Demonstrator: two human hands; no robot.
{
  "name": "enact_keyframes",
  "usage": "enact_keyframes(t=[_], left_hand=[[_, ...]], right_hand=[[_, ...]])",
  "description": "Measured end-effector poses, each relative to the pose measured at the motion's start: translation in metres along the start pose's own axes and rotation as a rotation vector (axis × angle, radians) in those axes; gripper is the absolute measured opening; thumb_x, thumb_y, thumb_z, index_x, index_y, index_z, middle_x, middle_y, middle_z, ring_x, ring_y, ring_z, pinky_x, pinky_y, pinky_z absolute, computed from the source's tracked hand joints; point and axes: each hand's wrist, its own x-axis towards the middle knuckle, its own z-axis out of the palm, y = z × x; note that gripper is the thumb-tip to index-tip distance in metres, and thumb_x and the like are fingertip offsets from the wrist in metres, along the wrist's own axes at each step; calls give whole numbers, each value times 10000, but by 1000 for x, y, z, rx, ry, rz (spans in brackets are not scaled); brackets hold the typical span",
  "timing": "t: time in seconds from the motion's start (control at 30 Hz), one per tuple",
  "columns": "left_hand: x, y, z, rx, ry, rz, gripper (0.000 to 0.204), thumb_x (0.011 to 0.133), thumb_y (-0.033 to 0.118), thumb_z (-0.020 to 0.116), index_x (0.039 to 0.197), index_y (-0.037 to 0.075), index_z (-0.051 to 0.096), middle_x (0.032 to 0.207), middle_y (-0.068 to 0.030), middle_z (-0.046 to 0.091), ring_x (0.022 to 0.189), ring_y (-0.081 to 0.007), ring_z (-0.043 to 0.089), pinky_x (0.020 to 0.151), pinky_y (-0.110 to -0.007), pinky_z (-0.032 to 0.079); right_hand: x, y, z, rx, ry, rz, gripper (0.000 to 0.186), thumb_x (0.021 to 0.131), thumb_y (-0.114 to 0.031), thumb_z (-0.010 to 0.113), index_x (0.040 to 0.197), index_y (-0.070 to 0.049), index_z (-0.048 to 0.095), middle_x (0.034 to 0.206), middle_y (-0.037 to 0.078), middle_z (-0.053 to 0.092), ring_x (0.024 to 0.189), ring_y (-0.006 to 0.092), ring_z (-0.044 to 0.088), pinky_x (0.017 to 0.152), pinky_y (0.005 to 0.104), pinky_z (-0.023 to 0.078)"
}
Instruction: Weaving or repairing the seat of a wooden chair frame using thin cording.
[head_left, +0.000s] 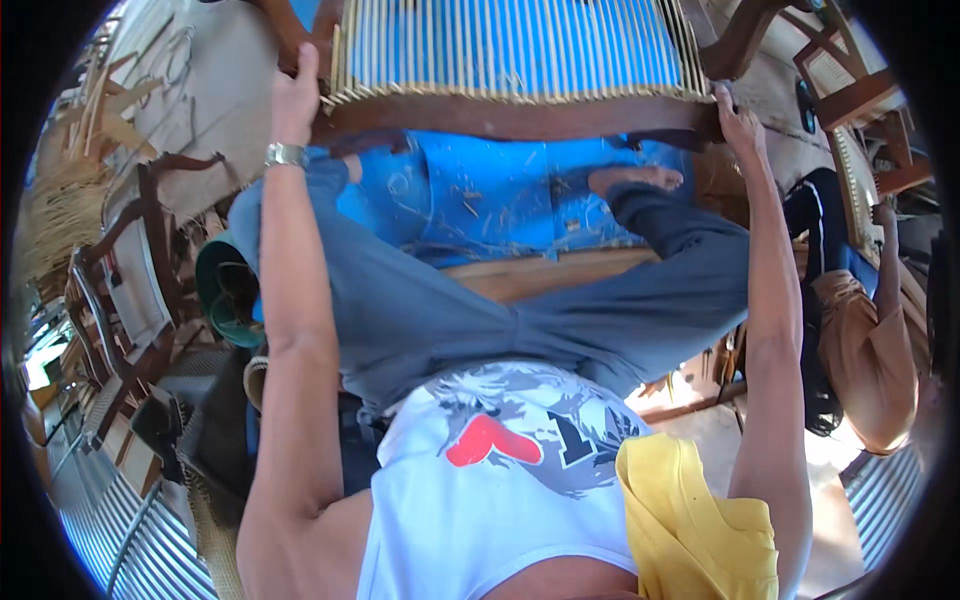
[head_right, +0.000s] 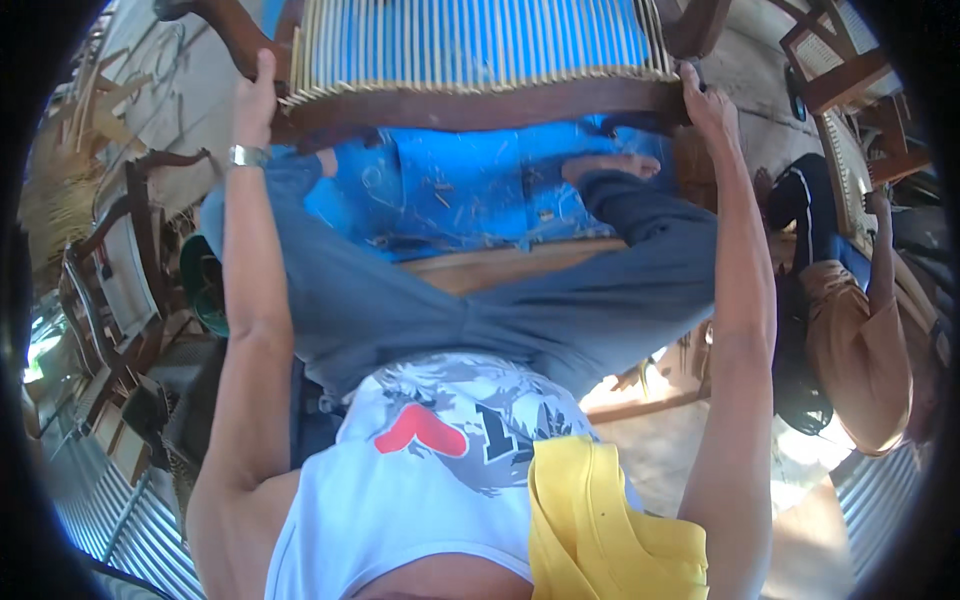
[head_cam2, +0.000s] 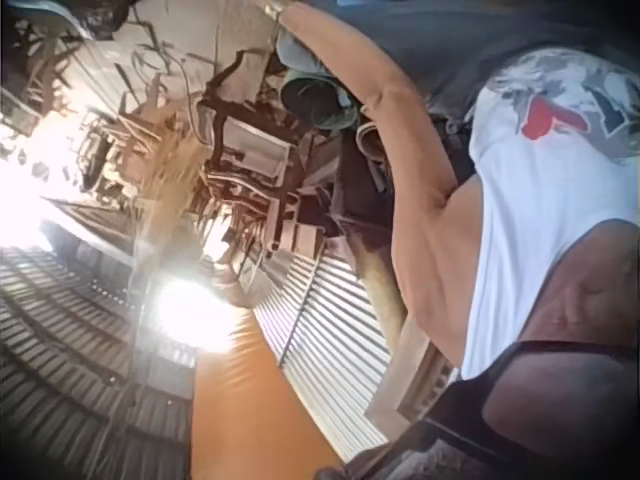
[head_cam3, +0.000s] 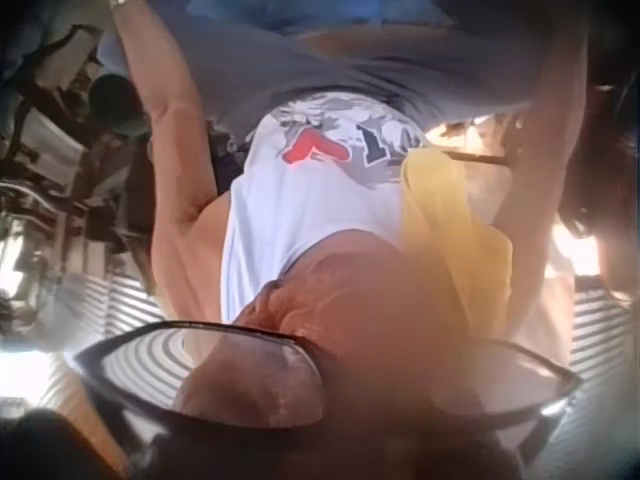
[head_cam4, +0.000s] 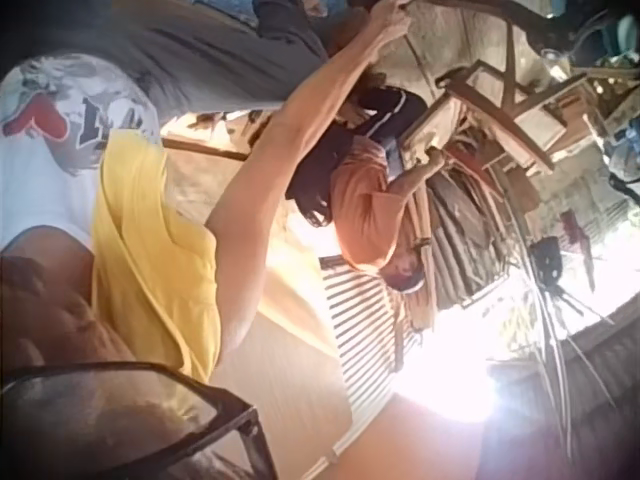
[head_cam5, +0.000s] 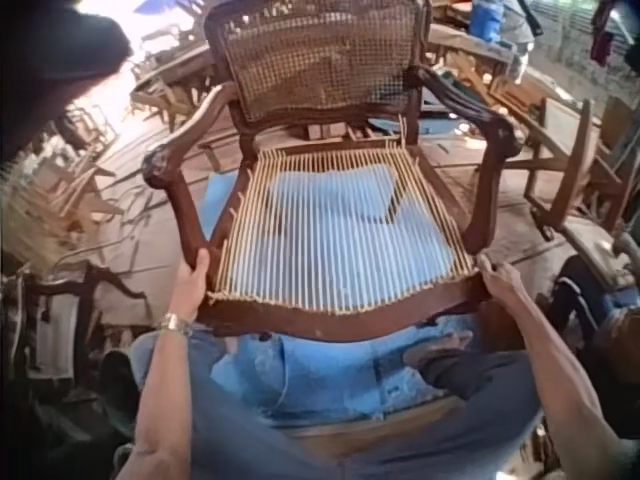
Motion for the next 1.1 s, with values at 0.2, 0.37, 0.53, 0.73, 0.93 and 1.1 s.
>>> enact_keyframes(t=[0.2, 0.37, 0.53, 0.73, 0.93, 1.1], left_hand=[[4, -17, 7, -50, -86, 50, 672, 950, 511, 588, 1310, -54, 537, 1244, -124, 621, 1123, -175, 570, 935, -326, 451], [2, 33, 7, -197, -189, -124, 519, 975, 474, 554, 1199, 10, 617, 1102, -127, 654, 1025, -154, 585, 926, -353, 446], [-82, 52, -1, 166, 210, 285, 484, 912, 341, 700, 1200, -29, 578, 1106, -106, 676, 941, -153, 648, 815, -292, 518], [-151, 30, 40, 307, -1135, -228, 286, 915, 289, 668, 1078, 55, 652, 952, -94, 705, 822, -186, 667, 740, -315, 521], [-210, -128, 130, 879, -1813, -45, 314, 856, 335, 647, 927, 37, 717, 985, -193, 706, 936, -356, 671, 813, -452, 517], [-236, -227, 138, 944, -1695, -105, 293, 869, 351, 607, 999, 118, 727, 975, -172, 712, 874, -340, 683, 769, -453, 520]], right_hand=[[-14, -5, -27, 55, -264, 63, 1003, 858, -803, 366, 1041, 136, 667, 1033, 363, 647, 1052, 432, 643, 869, 453, 475], [-5, 9, -35, 34, -206, -81, 868, 889, -727, 433, 1048, 89, 682, 903, 222, 684, 899, 298, 656, 829, 404, 478], [-8, 46, -98, 224, -73, -91, 549, 962, -533, 508, 1173, -47, 655, 920, 80, 656, 835, 137, 598, 758, 314, 467], [-54, -13, -131, 284, -195, -193, 425, 1006, -408, 516, 1220, -62, 637, 913, 47, 634, 829, 120, 569, 804, 250, 432], [-61, -59, -123, 201, -403, -362, 441, 1021, -409, 489, 1234, -41, 608, 890, 40, 594, 849, 129, 544, 804, 250, 419], [-69, -75, -115, 65, -329, -421, 396, 1020, -393, 498, 1198, -55, 603, 882, 36, 588, 847, 122, 534, 782, 244, 410]])
